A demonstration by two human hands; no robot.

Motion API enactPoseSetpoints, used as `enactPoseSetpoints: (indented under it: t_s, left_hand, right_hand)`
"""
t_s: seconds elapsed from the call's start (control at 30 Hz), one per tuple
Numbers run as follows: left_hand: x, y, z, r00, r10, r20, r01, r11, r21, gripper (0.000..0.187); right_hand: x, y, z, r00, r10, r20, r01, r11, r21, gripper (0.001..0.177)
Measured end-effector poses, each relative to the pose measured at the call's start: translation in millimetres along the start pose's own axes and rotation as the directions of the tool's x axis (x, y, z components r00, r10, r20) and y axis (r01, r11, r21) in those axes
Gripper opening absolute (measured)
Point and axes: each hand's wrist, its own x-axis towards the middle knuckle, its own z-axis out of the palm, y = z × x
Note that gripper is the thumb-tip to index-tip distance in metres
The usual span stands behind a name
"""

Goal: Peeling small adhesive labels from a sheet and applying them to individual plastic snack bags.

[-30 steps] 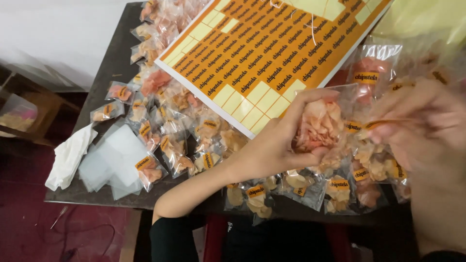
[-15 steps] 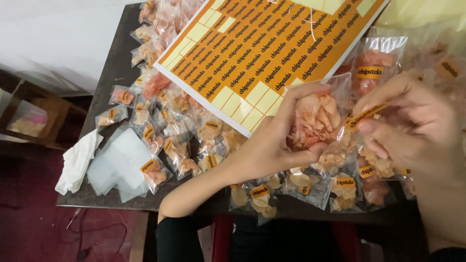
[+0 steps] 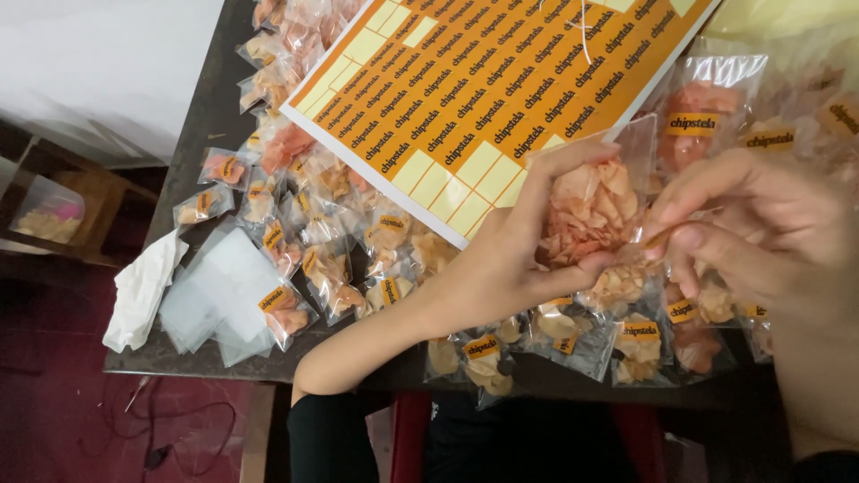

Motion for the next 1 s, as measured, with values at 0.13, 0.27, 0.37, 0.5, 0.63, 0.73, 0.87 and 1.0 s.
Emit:
enactPoseSetpoints:
  t_s: [0.13, 0.27, 0.37, 0.5, 0.63, 0.73, 0.87, 1.0]
  left_hand:
    - [-2, -5, 3, 1.0, 0.007, -0.024, -0.006, 0.999, 0.048, 0.069]
    - [-1, -4, 2, 1.0, -0.01, -0.016, 0.011, 0.997, 0.072, 0.066]
    - [0, -9, 6, 1.0, -0.015, -0.021, 0.017, 0.998, 0.067, 0.068]
    - [0, -11, 8, 1.0, 0.008, -0.025, -0.006, 0.997, 0.075, 0.067]
    - [0, -9, 10, 0.997, -0.079, 0.018, 0.078, 0.996, 0.035, 0.072]
    - [1, -11, 12, 0.998, -0.067, 0.019, 0.066, 0.997, 0.039, 0.072]
    - [0, -7, 12, 0.996, -0.083, 0.027, 0.082, 0.996, 0.038, 0.069]
    - [-1, -8, 12, 0.998, -0.06, 0.0, 0.06, 0.995, 0.081, 0.069]
  right_hand:
    - [-3, -1, -6, 1.0, 0.027, 0.015, -0.026, 0.998, -0.064, 0.012]
    - [-7, -5, -3, 0.996, 0.073, -0.056, -0.081, 0.986, -0.148, 0.009]
    - [-1, -13, 5, 0.995, 0.057, -0.08, -0.072, 0.979, -0.191, 0.006]
    - [1, -14, 10, 0.993, 0.078, -0.091, -0.103, 0.942, -0.319, 0.008]
    - [3, -10, 13, 0.993, 0.078, -0.086, -0.106, 0.913, -0.394, 0.009]
    - [8, -19, 18, 0.981, 0.15, -0.124, -0.187, 0.906, -0.38, 0.012]
    - [11, -24, 19, 0.984, 0.141, -0.112, -0.175, 0.897, -0.407, 0.012]
    - [9, -20, 16, 0.993, 0.101, -0.06, -0.118, 0.859, -0.498, 0.015]
